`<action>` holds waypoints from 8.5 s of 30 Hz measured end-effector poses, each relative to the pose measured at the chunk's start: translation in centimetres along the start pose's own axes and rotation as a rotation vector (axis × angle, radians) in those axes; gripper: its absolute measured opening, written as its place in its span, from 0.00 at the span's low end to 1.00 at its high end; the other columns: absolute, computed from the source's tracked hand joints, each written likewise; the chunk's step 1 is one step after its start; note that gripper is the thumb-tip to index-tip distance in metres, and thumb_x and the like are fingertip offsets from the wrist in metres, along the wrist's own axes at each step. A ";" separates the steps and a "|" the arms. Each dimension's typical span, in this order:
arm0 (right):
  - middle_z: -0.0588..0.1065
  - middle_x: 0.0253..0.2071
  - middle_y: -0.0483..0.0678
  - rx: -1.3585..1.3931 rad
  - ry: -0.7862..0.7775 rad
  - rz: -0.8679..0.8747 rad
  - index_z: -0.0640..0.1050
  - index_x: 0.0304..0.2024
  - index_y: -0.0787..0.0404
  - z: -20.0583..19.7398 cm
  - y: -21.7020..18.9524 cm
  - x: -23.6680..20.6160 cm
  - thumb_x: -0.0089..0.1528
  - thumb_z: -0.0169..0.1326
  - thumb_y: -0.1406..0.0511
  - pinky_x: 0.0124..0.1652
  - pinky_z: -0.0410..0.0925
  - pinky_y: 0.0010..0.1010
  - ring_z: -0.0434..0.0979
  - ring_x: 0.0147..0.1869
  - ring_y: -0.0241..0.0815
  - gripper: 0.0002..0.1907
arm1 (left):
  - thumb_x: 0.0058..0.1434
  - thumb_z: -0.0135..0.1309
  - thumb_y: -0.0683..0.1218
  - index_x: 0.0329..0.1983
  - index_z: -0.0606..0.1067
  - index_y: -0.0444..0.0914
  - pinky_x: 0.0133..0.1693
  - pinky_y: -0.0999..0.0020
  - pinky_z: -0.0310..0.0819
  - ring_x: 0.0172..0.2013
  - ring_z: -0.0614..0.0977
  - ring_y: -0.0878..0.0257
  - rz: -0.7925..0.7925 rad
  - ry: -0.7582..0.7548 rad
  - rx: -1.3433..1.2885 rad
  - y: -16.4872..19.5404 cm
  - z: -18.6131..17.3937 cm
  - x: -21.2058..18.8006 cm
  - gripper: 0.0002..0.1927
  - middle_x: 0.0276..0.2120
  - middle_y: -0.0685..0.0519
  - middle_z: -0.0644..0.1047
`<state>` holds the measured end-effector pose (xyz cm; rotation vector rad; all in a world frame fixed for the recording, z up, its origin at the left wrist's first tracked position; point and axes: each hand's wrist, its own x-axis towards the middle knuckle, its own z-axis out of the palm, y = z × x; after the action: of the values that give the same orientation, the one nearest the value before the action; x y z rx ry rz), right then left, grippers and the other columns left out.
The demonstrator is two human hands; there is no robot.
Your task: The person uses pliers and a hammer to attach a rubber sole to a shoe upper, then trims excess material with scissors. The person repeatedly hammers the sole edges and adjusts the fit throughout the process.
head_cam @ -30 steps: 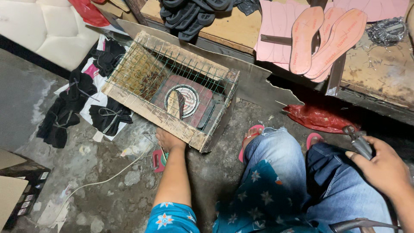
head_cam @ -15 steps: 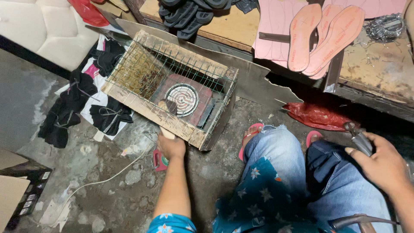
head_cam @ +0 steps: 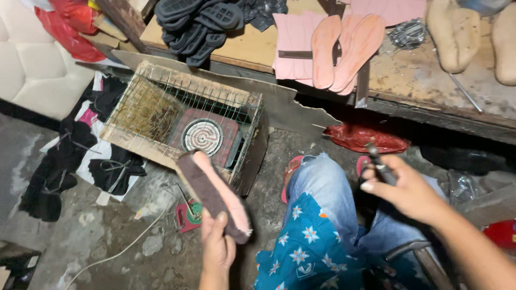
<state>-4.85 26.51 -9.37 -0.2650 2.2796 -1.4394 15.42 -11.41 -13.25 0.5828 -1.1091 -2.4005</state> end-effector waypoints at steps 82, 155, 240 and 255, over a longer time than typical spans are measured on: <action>0.79 0.41 0.56 -0.540 -0.055 -0.060 0.71 0.52 0.61 3.7 -12.1 -11.4 0.57 0.57 0.61 0.48 0.70 0.45 0.79 0.48 0.58 0.23 | 0.49 0.55 0.48 0.43 0.72 0.38 0.40 0.48 0.75 0.38 0.80 0.40 0.488 -0.927 1.421 8.3 27.4 -2.1 0.18 0.41 0.43 0.74; 0.81 0.48 0.52 -0.325 -0.261 0.040 0.69 0.63 0.47 0.4 -14.0 -9.2 0.61 0.57 0.55 0.49 0.72 0.42 0.82 0.50 0.54 0.28 | 0.58 0.54 0.47 0.50 0.78 0.41 0.42 0.52 0.76 0.40 0.81 0.45 0.670 -0.873 1.333 6.8 26.0 -2.0 0.17 0.48 0.44 0.75; 0.80 0.39 0.59 -0.424 0.056 -0.334 0.71 0.44 0.64 5.8 -13.0 -7.1 0.59 0.58 0.54 0.39 0.71 0.49 0.80 0.43 0.64 0.22 | 0.63 0.58 0.43 0.55 0.73 0.33 0.60 0.60 0.72 0.56 0.79 0.52 0.469 -0.866 0.912 5.0 19.7 2.6 0.18 0.55 0.44 0.75; 0.79 0.46 0.59 -0.608 -0.175 -0.094 0.72 0.55 0.60 3.5 -6.5 -6.5 0.58 0.57 0.58 0.45 0.70 0.49 0.79 0.48 0.62 0.24 | 0.61 0.50 0.39 0.58 0.71 0.32 0.65 0.61 0.65 0.62 0.74 0.48 0.309 -0.799 0.815 -7.0 17.1 1.6 0.21 0.60 0.42 0.71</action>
<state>2.08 23.23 -3.25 -0.6560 2.5216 -0.6871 3.53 2.12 -8.91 -0.3819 -2.3306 -1.8408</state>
